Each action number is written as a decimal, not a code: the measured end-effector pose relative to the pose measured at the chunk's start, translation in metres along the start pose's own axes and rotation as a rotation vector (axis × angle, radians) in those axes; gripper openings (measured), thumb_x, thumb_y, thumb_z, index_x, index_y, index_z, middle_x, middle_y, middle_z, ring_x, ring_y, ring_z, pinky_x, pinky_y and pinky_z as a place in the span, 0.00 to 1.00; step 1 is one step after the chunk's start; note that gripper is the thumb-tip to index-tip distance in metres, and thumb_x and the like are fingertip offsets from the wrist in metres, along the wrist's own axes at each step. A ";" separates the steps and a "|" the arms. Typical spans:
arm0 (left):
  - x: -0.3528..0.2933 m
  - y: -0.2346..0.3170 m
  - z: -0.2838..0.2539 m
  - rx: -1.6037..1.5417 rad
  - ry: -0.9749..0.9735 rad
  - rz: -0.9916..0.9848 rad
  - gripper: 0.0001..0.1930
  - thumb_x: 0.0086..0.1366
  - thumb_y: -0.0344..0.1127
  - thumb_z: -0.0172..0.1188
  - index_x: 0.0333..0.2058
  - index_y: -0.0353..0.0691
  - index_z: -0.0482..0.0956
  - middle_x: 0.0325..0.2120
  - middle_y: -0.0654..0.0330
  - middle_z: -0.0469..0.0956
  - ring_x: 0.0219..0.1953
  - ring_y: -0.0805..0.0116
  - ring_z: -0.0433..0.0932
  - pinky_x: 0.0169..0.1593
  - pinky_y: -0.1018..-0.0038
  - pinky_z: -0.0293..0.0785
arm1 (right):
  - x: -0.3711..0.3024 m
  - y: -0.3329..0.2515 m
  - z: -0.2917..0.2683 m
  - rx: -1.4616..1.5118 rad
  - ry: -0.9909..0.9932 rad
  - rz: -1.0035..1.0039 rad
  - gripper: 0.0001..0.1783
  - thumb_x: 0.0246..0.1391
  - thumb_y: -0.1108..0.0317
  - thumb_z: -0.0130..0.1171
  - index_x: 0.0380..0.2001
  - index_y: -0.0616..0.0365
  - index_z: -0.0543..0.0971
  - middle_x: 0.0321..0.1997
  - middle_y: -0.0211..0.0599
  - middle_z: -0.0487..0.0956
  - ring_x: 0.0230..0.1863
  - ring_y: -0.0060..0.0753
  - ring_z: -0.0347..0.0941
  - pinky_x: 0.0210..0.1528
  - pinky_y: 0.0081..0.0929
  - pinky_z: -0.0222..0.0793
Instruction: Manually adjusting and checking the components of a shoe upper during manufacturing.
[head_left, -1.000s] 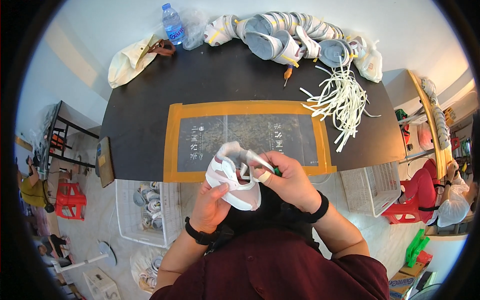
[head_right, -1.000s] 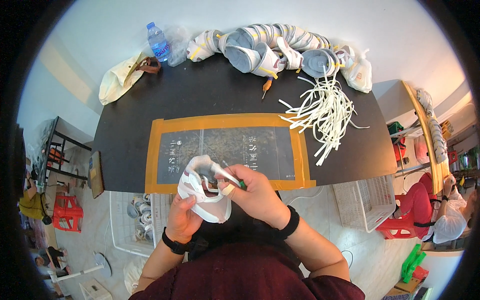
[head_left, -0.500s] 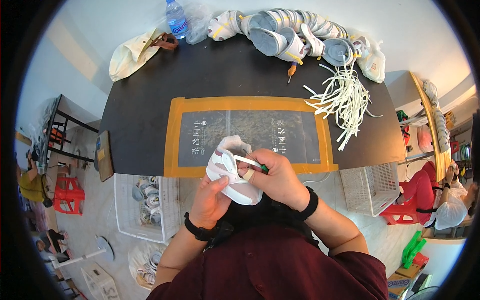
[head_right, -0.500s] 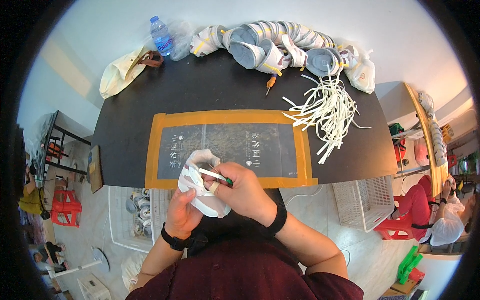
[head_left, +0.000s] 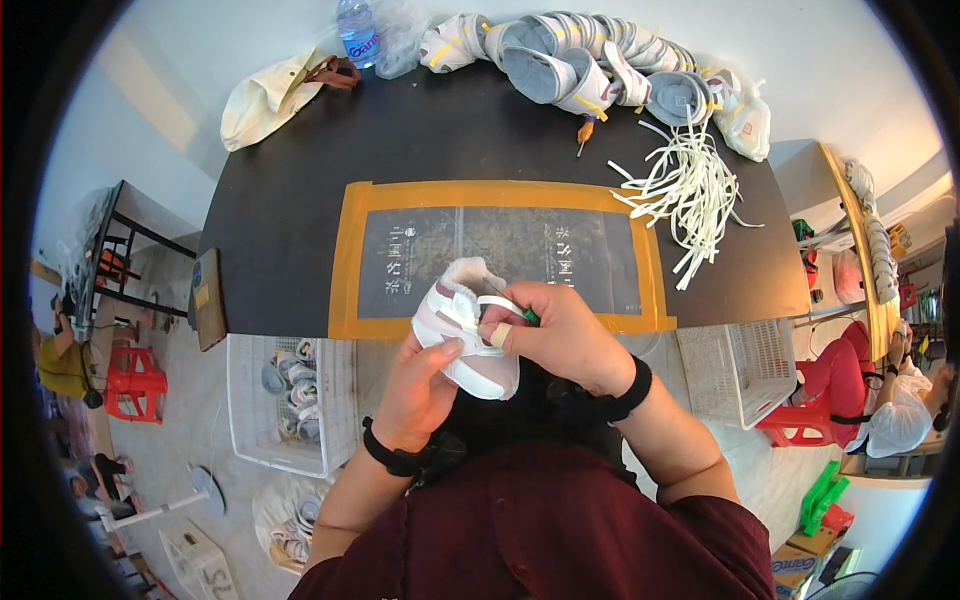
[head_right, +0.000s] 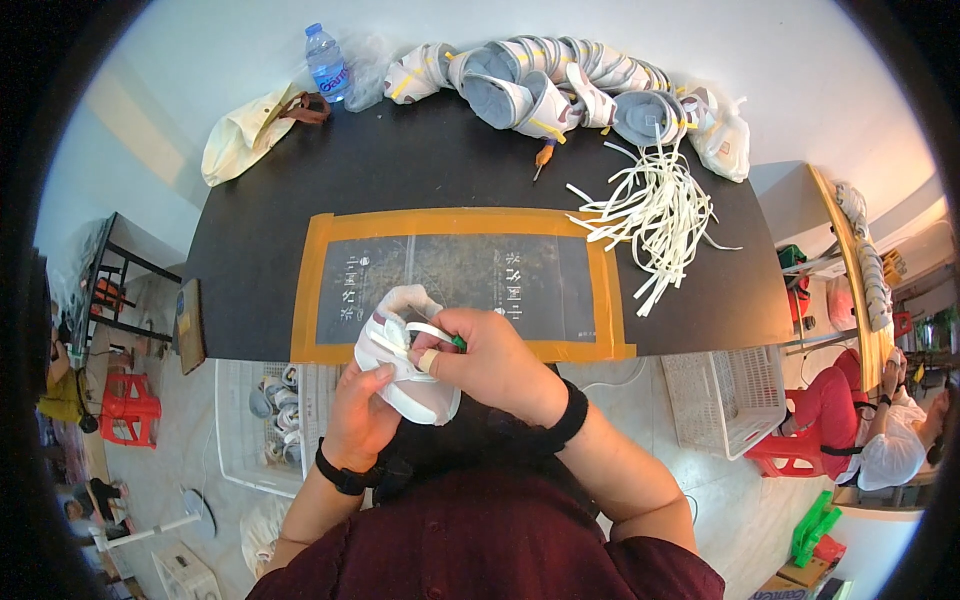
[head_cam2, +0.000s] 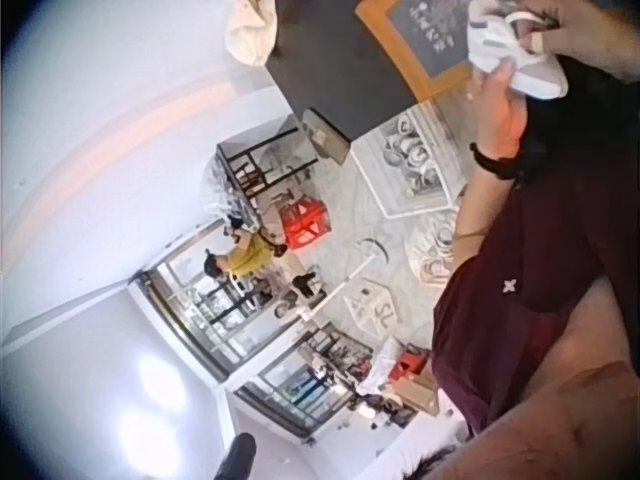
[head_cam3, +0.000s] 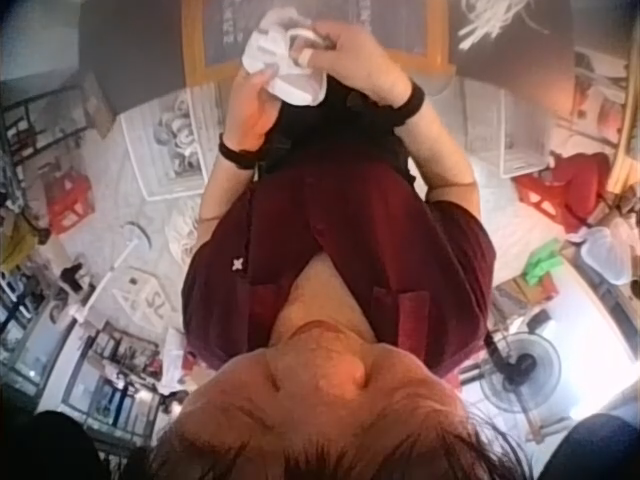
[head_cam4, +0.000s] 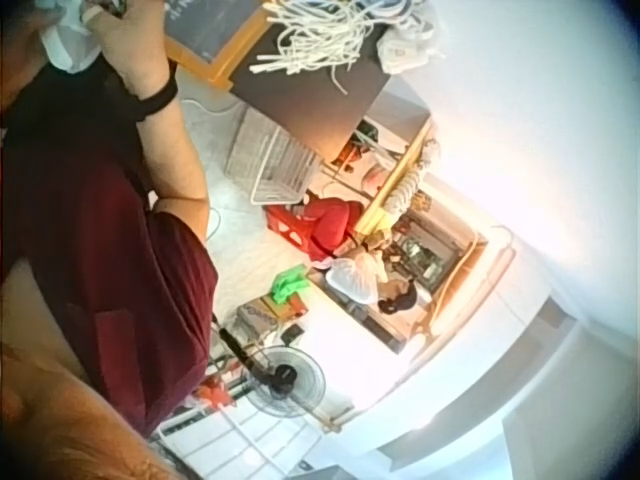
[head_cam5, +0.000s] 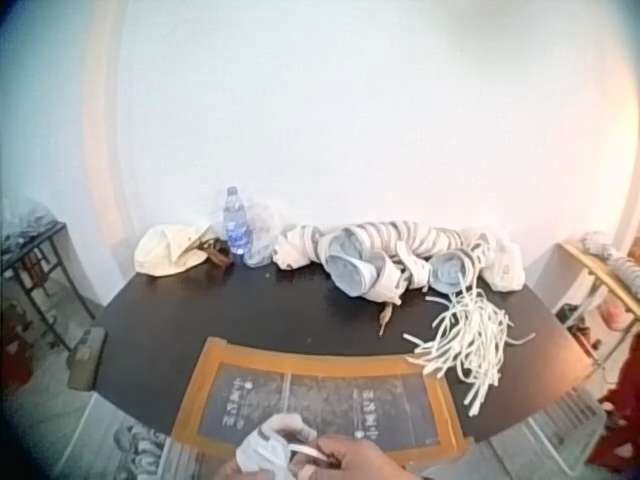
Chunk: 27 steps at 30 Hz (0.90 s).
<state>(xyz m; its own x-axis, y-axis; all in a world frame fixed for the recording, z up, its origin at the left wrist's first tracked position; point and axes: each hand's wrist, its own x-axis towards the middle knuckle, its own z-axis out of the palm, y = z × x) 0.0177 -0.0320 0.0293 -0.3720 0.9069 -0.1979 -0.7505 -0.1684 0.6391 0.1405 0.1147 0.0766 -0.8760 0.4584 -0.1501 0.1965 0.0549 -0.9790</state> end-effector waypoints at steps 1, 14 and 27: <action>-0.001 -0.001 -0.001 -0.001 0.000 0.000 0.31 0.59 0.31 0.60 0.61 0.38 0.63 0.55 0.57 0.72 0.57 0.62 0.72 0.63 0.63 0.66 | 0.000 -0.001 -0.001 0.041 -0.019 0.055 0.05 0.55 0.70 0.64 0.33 0.60 0.81 0.29 0.23 0.77 0.34 0.13 0.69 0.39 0.18 0.68; -0.007 -0.003 0.005 0.013 0.101 0.095 0.21 0.64 0.28 0.61 0.56 0.40 0.71 0.49 0.62 0.76 0.49 0.70 0.77 0.55 0.68 0.73 | -0.005 -0.001 0.007 0.169 -0.007 -0.007 0.08 0.59 0.66 0.60 0.35 0.60 0.79 0.31 0.23 0.75 0.32 0.14 0.66 0.37 0.19 0.66; -0.022 -0.004 -0.010 0.207 -0.141 0.304 0.26 0.62 0.52 0.64 0.49 0.37 0.72 0.41 0.57 0.77 0.48 0.62 0.77 0.54 0.62 0.74 | -0.058 0.001 -0.033 0.752 0.107 -0.076 0.12 0.61 0.57 0.59 0.35 0.56 0.77 0.31 0.26 0.76 0.29 0.12 0.63 0.32 0.18 0.61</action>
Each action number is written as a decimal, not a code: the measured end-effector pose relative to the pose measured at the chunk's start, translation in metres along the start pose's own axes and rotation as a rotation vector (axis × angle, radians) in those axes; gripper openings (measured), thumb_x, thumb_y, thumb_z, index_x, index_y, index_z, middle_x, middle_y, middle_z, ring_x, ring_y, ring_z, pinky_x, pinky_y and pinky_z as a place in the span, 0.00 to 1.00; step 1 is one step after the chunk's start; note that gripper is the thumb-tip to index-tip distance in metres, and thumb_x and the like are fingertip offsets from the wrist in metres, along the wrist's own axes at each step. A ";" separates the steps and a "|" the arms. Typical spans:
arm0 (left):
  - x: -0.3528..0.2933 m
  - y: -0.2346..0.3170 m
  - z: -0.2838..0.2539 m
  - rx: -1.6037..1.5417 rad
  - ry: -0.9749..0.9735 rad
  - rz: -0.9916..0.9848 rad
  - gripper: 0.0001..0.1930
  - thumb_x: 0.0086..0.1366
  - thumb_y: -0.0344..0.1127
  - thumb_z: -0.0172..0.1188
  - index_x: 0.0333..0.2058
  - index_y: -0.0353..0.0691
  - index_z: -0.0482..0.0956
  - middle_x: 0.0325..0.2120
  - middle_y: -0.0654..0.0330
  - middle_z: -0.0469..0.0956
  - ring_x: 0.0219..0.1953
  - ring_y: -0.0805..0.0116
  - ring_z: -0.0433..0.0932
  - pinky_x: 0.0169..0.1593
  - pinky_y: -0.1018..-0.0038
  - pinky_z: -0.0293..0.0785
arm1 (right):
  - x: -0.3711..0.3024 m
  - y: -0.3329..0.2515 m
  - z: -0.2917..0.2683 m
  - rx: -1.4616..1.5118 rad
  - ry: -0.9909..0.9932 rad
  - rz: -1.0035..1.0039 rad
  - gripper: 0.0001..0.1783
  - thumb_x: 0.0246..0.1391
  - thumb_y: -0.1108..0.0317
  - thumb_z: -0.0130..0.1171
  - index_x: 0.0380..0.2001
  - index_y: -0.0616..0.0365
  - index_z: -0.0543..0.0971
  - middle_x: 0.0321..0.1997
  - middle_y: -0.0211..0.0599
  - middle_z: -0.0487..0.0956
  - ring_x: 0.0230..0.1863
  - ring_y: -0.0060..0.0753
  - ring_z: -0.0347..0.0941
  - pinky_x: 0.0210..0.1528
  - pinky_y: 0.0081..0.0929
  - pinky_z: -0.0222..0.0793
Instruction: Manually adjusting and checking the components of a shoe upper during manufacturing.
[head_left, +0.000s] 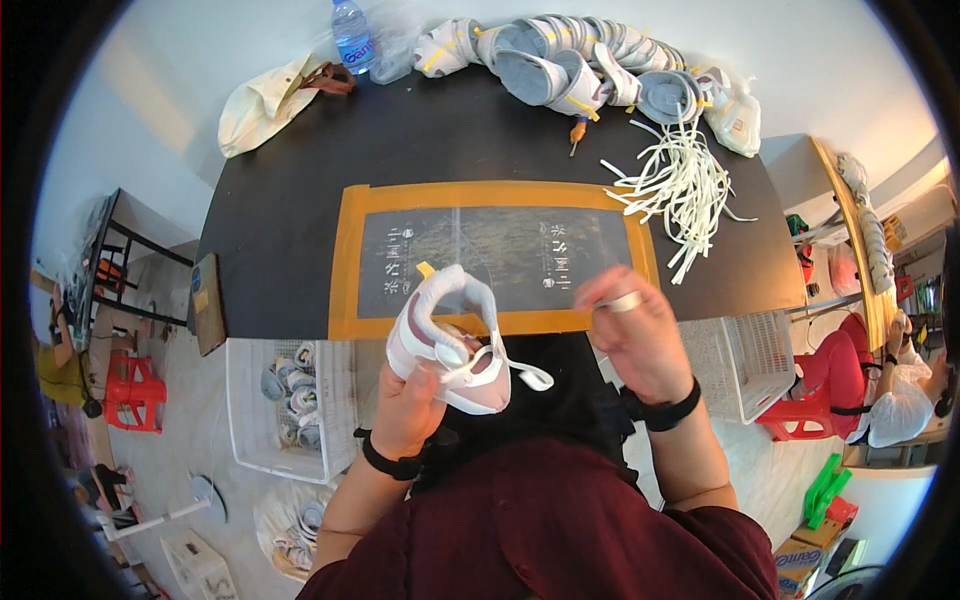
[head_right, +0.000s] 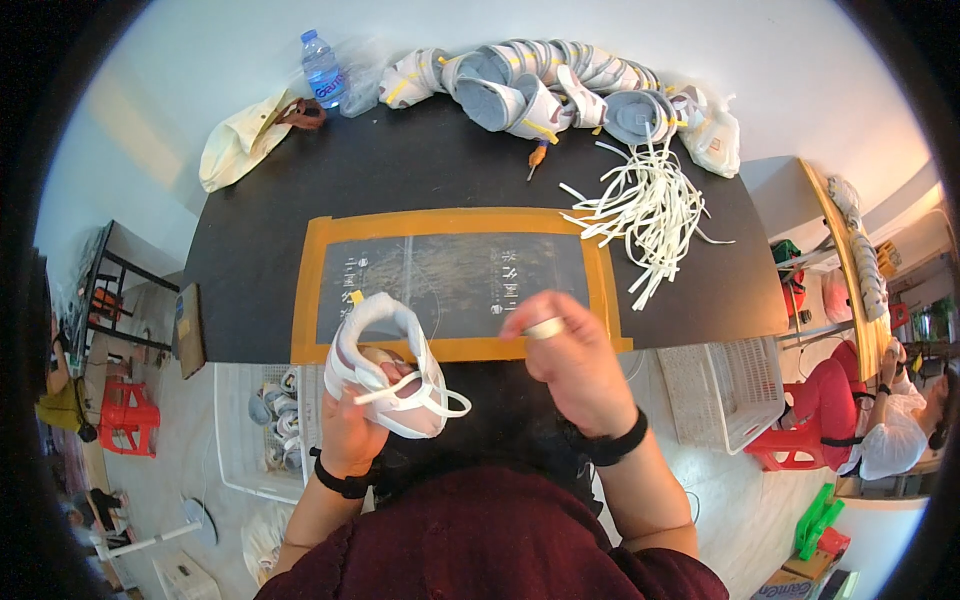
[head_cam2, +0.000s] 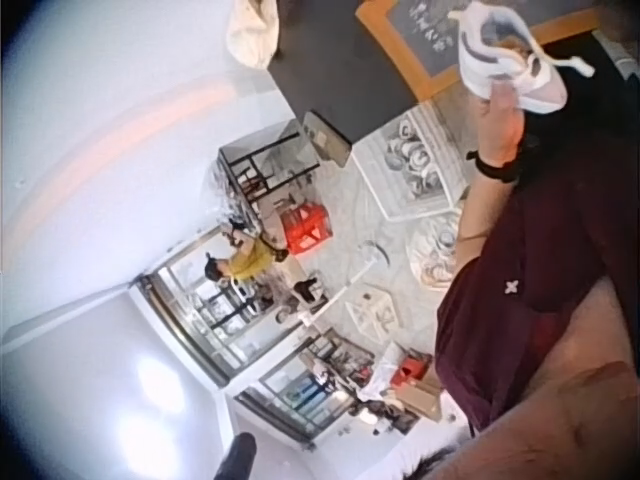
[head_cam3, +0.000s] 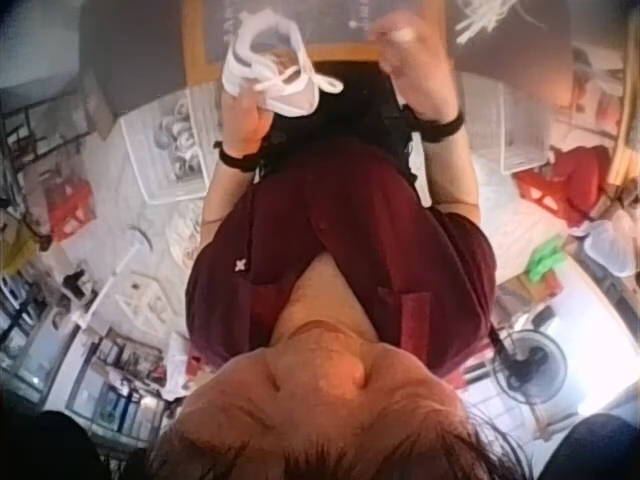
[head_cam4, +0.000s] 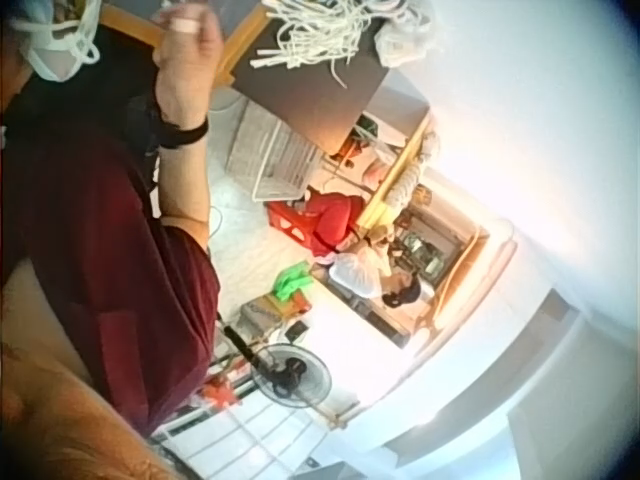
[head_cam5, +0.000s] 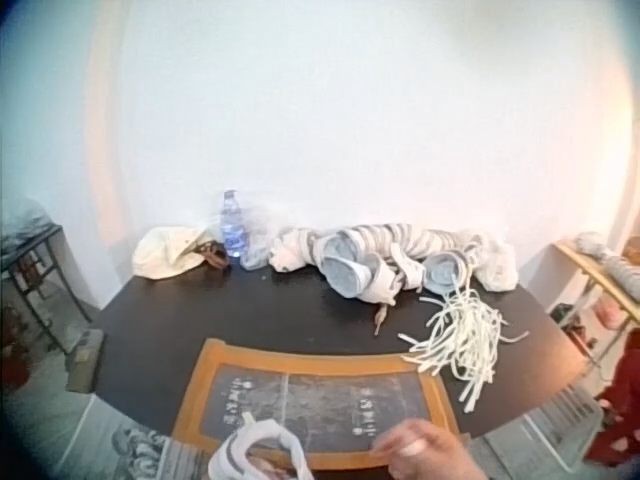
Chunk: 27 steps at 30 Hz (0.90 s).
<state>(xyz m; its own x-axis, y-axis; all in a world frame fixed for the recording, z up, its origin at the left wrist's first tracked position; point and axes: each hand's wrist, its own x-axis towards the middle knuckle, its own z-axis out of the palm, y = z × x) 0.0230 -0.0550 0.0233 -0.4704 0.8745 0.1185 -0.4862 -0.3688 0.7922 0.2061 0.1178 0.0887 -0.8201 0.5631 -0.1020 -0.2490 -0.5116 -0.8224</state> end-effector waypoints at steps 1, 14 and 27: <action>0.001 0.001 0.001 0.067 -0.009 -0.023 0.28 0.61 0.53 0.65 0.49 0.36 0.72 0.41 0.56 0.78 0.48 0.62 0.77 0.54 0.63 0.74 | 0.005 0.006 0.000 -0.372 0.158 0.026 0.12 0.61 0.58 0.60 0.35 0.56 0.78 0.31 0.27 0.76 0.29 0.14 0.65 0.32 0.18 0.63; -0.011 0.005 0.000 -0.185 -0.070 -0.224 0.26 0.59 0.43 0.68 0.50 0.34 0.73 0.45 0.57 0.76 0.50 0.64 0.77 0.56 0.66 0.73 | -0.001 0.047 0.011 -0.627 -0.223 0.194 0.08 0.57 0.68 0.64 0.35 0.61 0.78 0.33 0.31 0.80 0.36 0.19 0.73 0.42 0.22 0.70; -0.010 0.001 -0.004 -0.055 -0.030 -0.280 0.27 0.56 0.40 0.70 0.52 0.39 0.73 0.44 0.52 0.77 0.46 0.59 0.79 0.49 0.64 0.78 | -0.003 0.046 0.003 -0.395 -0.424 0.335 0.06 0.58 0.70 0.59 0.36 0.59 0.74 0.33 0.23 0.74 0.35 0.14 0.66 0.39 0.18 0.66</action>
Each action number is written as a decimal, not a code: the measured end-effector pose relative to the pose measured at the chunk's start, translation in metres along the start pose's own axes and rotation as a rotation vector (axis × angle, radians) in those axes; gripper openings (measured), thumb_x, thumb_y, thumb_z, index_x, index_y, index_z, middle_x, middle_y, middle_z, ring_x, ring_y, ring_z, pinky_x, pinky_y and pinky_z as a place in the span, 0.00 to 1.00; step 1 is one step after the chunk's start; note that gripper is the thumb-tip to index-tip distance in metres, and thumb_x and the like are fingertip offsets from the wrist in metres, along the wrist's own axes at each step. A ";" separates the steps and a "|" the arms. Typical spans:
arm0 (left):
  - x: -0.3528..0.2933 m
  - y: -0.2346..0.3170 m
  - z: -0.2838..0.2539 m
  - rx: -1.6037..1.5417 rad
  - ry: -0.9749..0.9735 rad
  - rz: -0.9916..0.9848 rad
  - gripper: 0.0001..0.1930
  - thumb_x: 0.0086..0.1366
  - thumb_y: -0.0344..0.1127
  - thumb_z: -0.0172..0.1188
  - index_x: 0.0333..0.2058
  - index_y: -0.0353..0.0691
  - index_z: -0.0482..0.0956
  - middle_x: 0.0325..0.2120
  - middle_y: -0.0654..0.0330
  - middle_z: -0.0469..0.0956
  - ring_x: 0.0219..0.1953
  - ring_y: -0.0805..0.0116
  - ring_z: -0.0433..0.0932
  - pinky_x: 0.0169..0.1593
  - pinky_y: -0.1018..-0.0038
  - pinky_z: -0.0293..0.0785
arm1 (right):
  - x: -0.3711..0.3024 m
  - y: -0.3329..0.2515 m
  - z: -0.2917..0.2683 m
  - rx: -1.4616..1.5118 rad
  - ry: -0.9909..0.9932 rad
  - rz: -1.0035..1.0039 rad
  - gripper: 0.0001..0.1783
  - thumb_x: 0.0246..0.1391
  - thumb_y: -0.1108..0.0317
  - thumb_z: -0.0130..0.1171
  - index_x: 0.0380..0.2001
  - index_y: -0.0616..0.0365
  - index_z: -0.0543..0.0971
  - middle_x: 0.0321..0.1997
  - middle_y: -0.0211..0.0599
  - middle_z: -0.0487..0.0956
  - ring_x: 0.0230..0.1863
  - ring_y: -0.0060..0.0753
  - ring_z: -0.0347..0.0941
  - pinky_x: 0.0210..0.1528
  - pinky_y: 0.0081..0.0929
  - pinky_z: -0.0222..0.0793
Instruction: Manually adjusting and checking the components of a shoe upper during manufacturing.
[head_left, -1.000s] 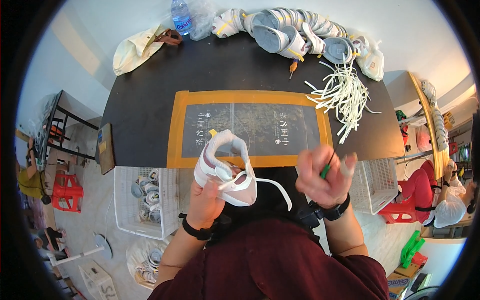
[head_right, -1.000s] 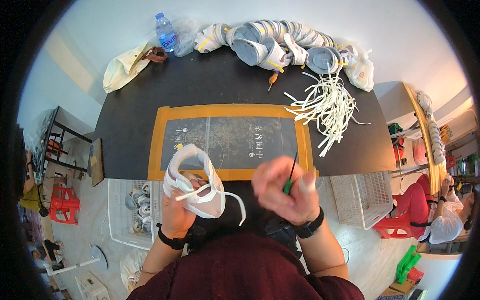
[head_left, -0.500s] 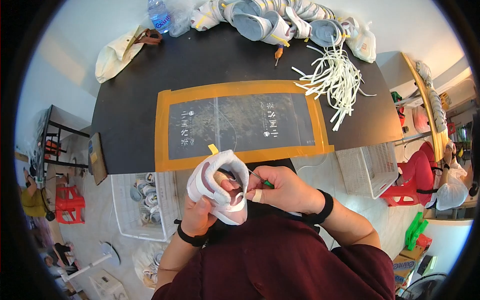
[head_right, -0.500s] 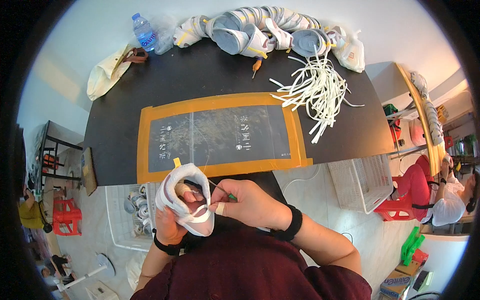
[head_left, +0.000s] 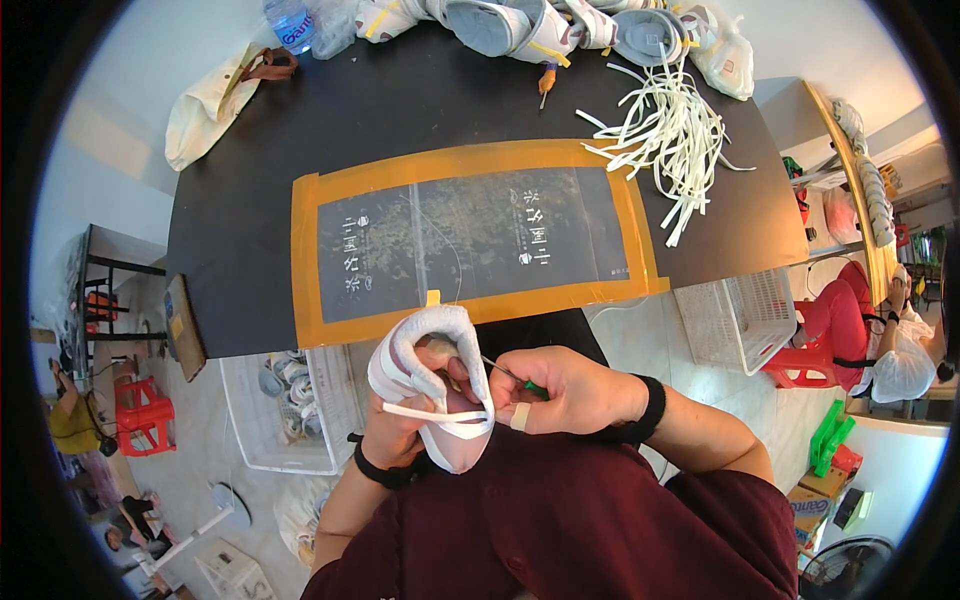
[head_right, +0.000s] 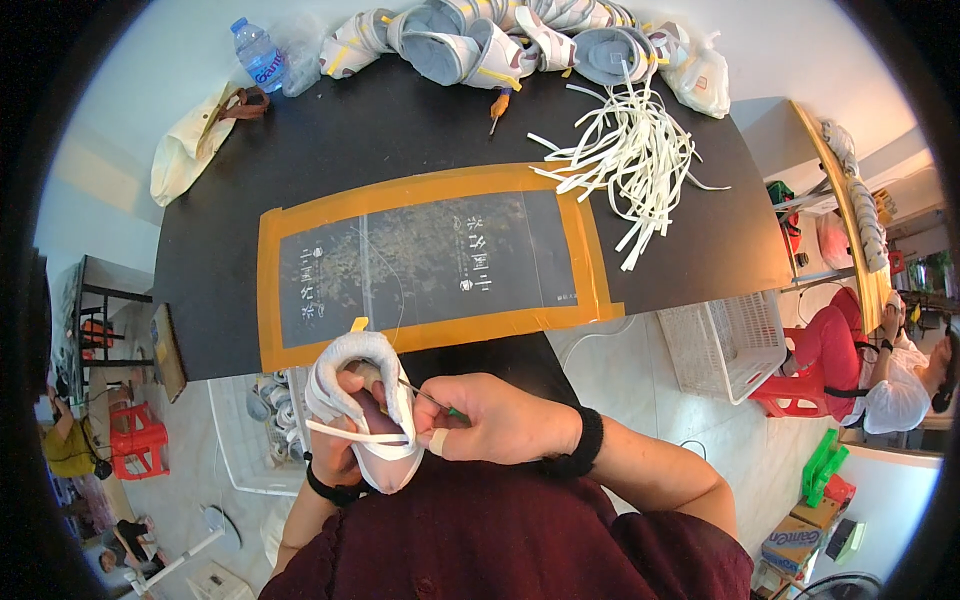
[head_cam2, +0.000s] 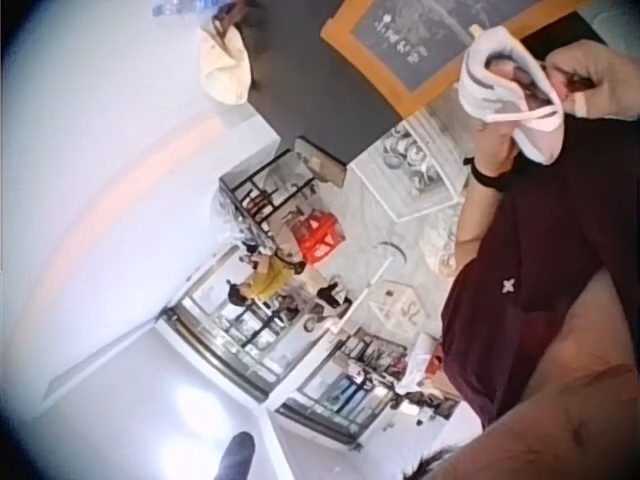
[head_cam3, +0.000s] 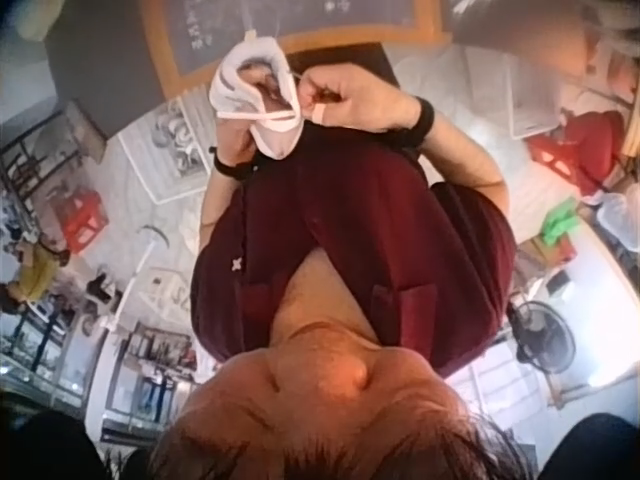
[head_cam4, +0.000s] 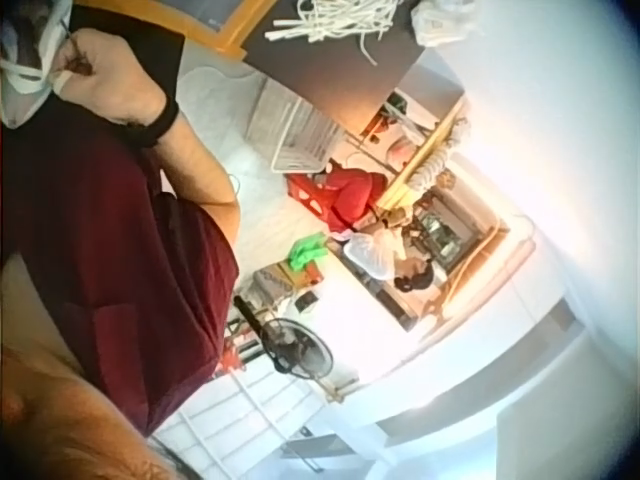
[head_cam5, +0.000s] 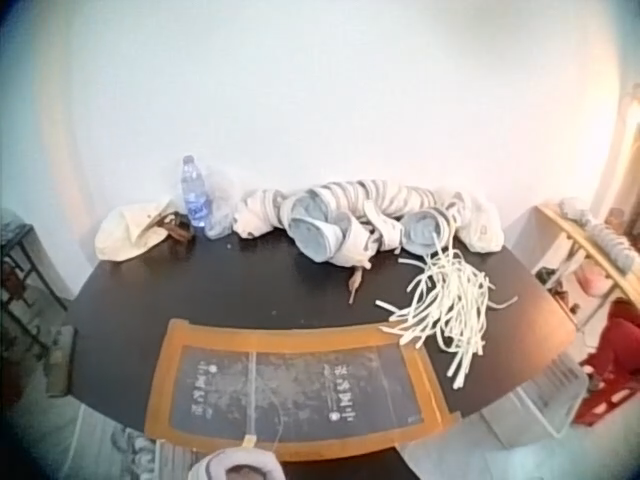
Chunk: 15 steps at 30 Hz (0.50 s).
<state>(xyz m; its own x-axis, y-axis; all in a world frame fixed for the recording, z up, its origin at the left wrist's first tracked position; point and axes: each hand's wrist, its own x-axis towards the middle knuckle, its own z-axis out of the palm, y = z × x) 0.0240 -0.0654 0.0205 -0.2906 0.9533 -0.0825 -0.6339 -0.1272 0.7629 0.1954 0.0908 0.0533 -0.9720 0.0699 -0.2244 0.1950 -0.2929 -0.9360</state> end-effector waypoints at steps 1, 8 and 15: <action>0.001 0.000 -0.001 -0.017 0.005 -0.016 0.27 0.56 0.40 0.69 0.53 0.40 0.73 0.44 0.52 0.77 0.46 0.60 0.79 0.49 0.64 0.79 | 0.001 -0.001 -0.001 0.005 0.000 0.004 0.06 0.58 0.70 0.59 0.36 0.59 0.74 0.33 0.23 0.74 0.35 0.14 0.66 0.39 0.18 0.66; 0.005 -0.007 -0.008 -0.193 0.001 -0.059 0.22 0.62 0.33 0.64 0.55 0.41 0.72 0.46 0.52 0.77 0.45 0.61 0.80 0.48 0.68 0.80 | 0.007 -0.002 -0.005 0.169 -0.162 -0.017 0.05 0.57 0.73 0.59 0.35 0.59 0.73 0.35 0.22 0.73 0.37 0.13 0.66 0.40 0.17 0.65; 0.006 -0.003 -0.011 -0.159 -0.062 -0.157 0.25 0.59 0.34 0.68 0.54 0.39 0.72 0.44 0.52 0.78 0.44 0.61 0.80 0.47 0.68 0.80 | 0.010 -0.005 -0.006 0.151 -0.295 0.021 0.04 0.57 0.73 0.58 0.34 0.58 0.73 0.34 0.22 0.73 0.36 0.14 0.66 0.39 0.17 0.64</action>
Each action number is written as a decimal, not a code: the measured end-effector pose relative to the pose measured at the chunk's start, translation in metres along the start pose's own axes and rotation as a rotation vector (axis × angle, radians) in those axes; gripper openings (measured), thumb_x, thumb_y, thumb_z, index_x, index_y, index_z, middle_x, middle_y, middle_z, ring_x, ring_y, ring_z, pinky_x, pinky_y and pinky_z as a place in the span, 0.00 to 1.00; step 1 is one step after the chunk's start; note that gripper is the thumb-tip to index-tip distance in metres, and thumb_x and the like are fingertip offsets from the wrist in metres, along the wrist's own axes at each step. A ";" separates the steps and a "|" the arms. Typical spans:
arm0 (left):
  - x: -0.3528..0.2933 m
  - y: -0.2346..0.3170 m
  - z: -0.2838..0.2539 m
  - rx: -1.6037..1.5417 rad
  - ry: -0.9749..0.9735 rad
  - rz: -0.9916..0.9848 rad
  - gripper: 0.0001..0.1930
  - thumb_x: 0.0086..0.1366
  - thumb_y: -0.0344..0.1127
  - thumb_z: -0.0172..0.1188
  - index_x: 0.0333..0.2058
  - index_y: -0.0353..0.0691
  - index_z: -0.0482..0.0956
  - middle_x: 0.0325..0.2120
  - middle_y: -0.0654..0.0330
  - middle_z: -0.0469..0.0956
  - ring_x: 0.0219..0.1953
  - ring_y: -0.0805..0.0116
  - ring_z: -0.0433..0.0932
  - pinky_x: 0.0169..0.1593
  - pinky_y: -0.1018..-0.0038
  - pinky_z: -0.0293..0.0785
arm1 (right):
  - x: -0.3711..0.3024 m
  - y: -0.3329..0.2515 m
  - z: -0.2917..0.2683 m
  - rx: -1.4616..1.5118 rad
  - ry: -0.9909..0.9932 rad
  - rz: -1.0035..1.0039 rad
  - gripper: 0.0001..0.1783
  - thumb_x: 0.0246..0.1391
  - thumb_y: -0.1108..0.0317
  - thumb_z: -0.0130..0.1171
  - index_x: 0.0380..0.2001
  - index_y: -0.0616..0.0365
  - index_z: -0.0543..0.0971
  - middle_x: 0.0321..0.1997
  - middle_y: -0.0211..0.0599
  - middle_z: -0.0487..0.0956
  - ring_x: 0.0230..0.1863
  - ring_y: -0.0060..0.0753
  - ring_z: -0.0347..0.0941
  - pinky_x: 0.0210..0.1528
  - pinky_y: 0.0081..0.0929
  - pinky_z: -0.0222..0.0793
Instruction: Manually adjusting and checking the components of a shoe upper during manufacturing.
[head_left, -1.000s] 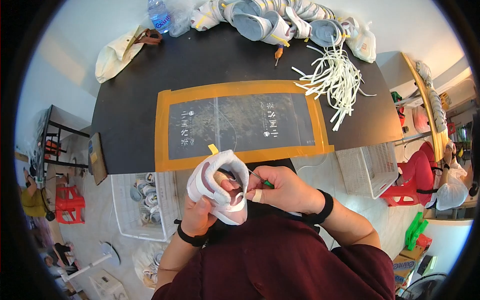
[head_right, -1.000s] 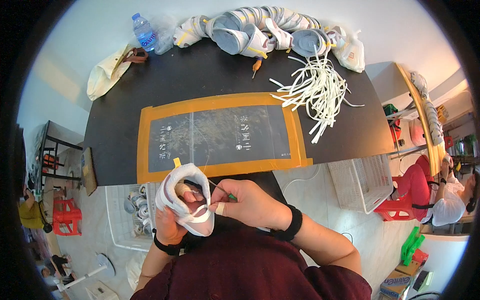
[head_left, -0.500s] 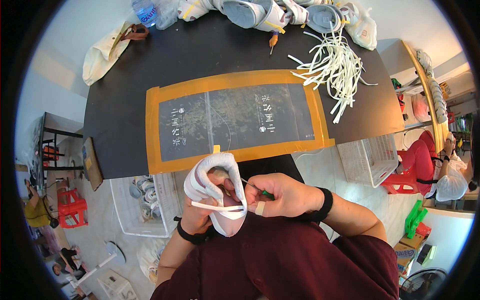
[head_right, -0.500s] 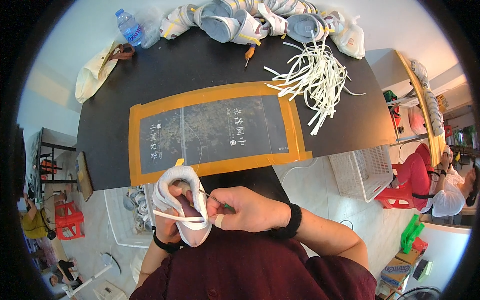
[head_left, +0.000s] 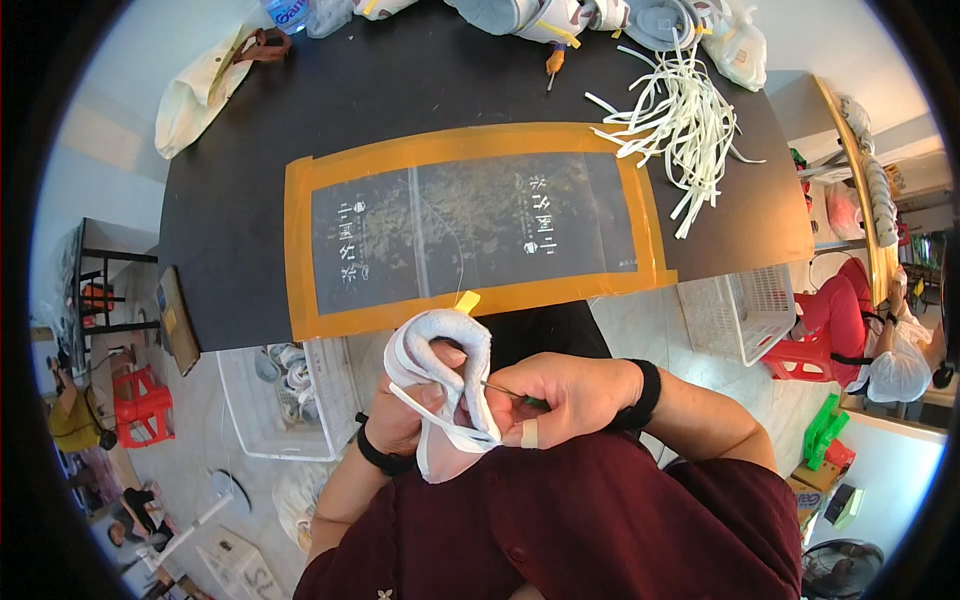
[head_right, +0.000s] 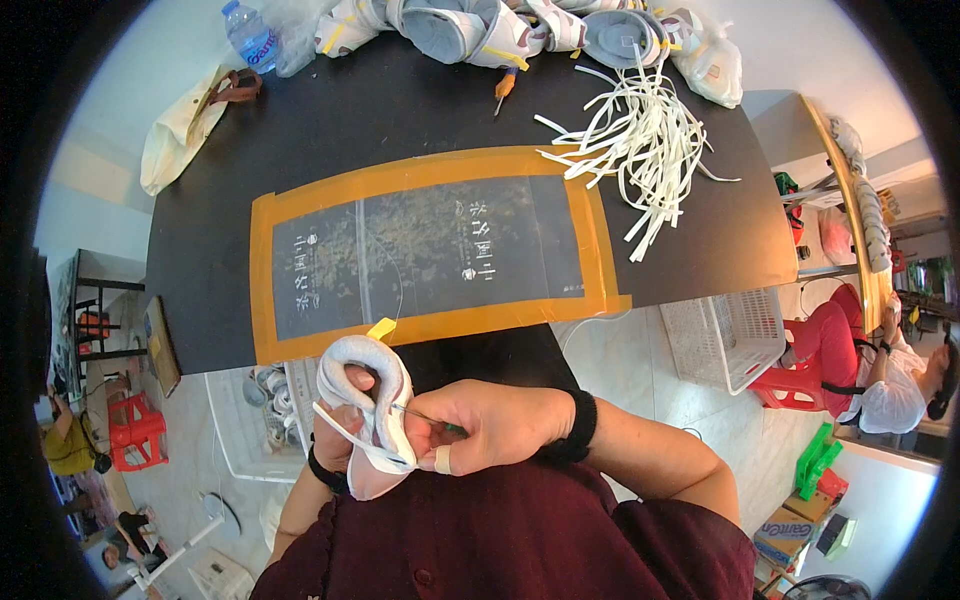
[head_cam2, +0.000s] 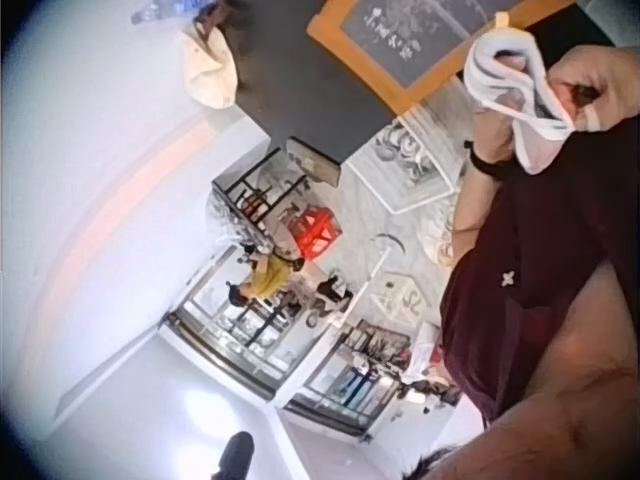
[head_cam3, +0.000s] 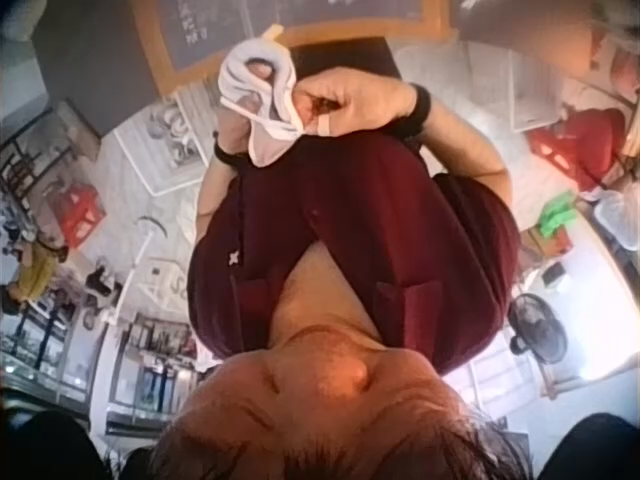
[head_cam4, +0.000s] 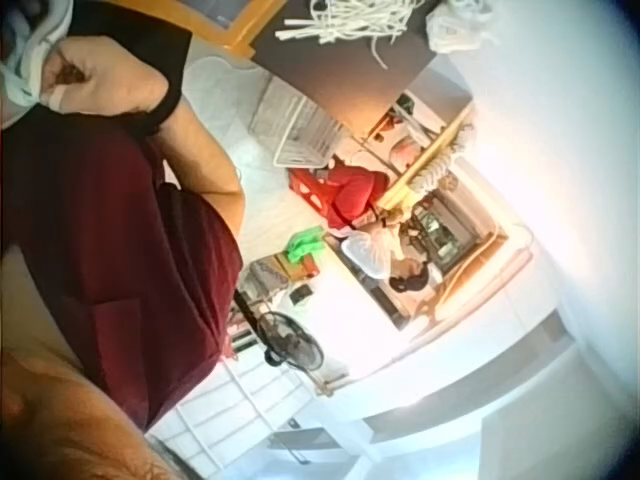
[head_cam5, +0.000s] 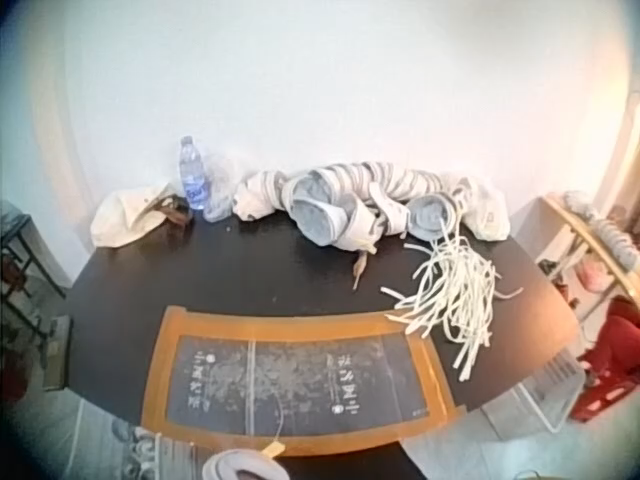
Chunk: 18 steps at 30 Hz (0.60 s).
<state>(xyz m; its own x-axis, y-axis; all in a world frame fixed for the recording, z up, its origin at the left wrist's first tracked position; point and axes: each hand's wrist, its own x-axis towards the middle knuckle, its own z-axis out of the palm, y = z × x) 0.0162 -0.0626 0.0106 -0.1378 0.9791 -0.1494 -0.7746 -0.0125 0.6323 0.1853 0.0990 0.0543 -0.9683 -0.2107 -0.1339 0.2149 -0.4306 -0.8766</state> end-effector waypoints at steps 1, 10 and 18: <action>0.000 -0.003 -0.003 0.028 0.009 0.029 0.25 0.59 0.34 0.68 0.54 0.39 0.72 0.43 0.52 0.79 0.43 0.61 0.81 0.46 0.68 0.81 | 0.000 0.000 -0.001 0.004 0.000 0.001 0.04 0.57 0.73 0.58 0.34 0.58 0.73 0.34 0.22 0.73 0.36 0.14 0.66 0.39 0.17 0.64; 0.016 -0.003 0.026 -0.213 0.117 0.319 0.23 0.66 0.33 0.60 0.59 0.49 0.67 0.45 0.54 0.78 0.44 0.61 0.80 0.46 0.64 0.81 | 0.014 -0.003 0.007 0.117 0.294 -0.132 0.05 0.60 0.71 0.58 0.34 0.55 0.71 0.31 0.19 0.68 0.31 0.10 0.61 0.32 0.13 0.60; 0.041 0.001 0.044 -0.019 0.383 0.634 0.25 0.70 0.38 0.53 0.63 0.43 0.63 0.50 0.59 0.71 0.48 0.68 0.74 0.52 0.66 0.74 | 0.038 0.001 0.021 0.175 0.543 -0.338 0.05 0.62 0.70 0.56 0.34 0.54 0.69 0.33 0.17 0.67 0.33 0.10 0.60 0.34 0.12 0.59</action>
<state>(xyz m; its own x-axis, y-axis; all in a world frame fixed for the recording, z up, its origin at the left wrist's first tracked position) 0.0373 -0.0139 0.0385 -0.7654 0.6434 -0.0169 -0.4848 -0.5591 0.6725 0.1509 0.0718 0.0585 -0.9025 0.4140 -0.1187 -0.1390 -0.5408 -0.8296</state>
